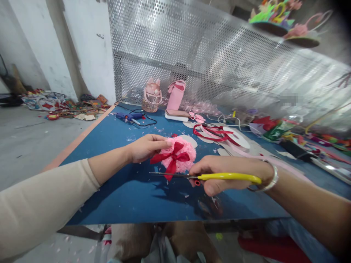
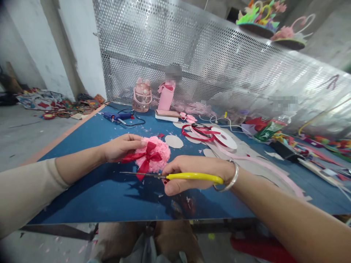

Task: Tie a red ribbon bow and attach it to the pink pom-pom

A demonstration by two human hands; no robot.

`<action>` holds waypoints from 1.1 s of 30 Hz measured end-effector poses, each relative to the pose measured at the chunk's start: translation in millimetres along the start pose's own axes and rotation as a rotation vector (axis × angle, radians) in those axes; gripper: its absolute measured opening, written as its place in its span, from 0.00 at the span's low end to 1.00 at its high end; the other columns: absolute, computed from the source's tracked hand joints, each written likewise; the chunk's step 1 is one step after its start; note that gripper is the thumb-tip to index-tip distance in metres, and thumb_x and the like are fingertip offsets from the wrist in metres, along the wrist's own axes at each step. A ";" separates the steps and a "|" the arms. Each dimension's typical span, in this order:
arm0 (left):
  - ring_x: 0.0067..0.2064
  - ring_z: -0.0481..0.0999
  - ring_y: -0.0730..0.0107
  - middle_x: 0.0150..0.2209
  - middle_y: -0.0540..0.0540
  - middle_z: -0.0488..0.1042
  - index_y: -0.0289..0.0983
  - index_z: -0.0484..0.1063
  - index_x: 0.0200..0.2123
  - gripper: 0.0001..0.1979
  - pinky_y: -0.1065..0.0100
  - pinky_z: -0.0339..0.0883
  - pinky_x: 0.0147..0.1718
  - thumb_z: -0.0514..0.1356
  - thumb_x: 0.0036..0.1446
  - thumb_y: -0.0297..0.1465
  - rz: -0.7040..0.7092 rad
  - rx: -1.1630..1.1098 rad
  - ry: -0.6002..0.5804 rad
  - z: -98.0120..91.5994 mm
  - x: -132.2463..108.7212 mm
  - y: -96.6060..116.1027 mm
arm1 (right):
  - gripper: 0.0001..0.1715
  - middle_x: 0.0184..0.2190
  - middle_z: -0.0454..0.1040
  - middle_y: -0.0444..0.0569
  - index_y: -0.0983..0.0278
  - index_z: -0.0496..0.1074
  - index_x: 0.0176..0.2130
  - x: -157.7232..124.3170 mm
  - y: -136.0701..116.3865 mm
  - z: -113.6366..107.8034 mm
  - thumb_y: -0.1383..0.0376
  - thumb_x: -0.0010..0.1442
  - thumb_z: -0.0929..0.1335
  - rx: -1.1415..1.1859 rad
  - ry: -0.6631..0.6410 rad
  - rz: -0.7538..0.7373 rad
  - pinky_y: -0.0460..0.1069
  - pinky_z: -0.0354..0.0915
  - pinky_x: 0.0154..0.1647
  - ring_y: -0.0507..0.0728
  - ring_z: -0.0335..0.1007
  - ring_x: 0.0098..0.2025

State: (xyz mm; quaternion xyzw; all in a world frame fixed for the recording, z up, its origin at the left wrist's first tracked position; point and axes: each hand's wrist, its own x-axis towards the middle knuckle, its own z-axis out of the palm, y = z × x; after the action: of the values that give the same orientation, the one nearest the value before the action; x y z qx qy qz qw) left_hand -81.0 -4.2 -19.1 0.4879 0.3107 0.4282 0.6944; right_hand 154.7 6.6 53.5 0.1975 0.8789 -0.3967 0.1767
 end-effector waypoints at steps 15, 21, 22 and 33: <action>0.18 0.61 0.82 0.17 0.53 0.69 0.32 0.76 0.22 0.12 0.77 0.55 0.17 0.73 0.41 0.34 -0.015 -0.002 0.017 0.5 -0.2 1.2 | 0.29 0.20 0.55 0.38 0.66 0.64 0.25 6.8 0.2 3.4 0.43 0.55 0.68 -0.011 0.070 0.073 0.43 0.46 0.21 0.47 0.48 0.23; 0.20 0.68 0.79 0.21 0.50 0.71 0.31 0.77 0.26 0.13 0.77 0.60 0.19 0.72 0.42 0.34 -0.005 -0.026 0.082 -9.5 4.6 -6.9 | 0.26 0.23 0.70 0.40 0.65 0.75 0.34 0.5 -7.3 7.0 0.48 0.44 0.77 0.058 -0.044 0.201 0.42 0.53 0.22 0.48 0.59 0.23; 0.21 0.69 0.78 0.21 0.50 0.71 0.31 0.76 0.27 0.13 0.77 0.62 0.20 0.72 0.42 0.34 -0.001 -0.032 0.104 -10.5 5.2 -7.5 | 0.27 0.22 0.70 0.40 0.65 0.76 0.34 -3.7 -7.8 8.1 0.48 0.41 0.78 0.062 -0.050 0.199 0.42 0.53 0.22 0.48 0.58 0.23; 0.23 0.73 0.77 0.24 0.50 0.74 0.34 0.72 0.29 0.11 0.77 0.70 0.24 0.71 0.45 0.31 0.062 -0.072 0.307 -9.1 6.2 -5.4 | 0.12 0.22 0.66 0.47 0.57 0.64 0.45 -120.4 72.8 53.0 0.55 0.64 0.63 -0.120 0.867 0.519 0.52 0.55 0.27 0.56 0.59 0.23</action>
State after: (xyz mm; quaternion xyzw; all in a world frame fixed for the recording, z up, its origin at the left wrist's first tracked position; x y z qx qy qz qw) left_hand -84.5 4.2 -27.2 0.4009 0.3826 0.5299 0.6420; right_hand 301.8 -14.7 31.0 0.5452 0.8147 -0.1702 -0.1008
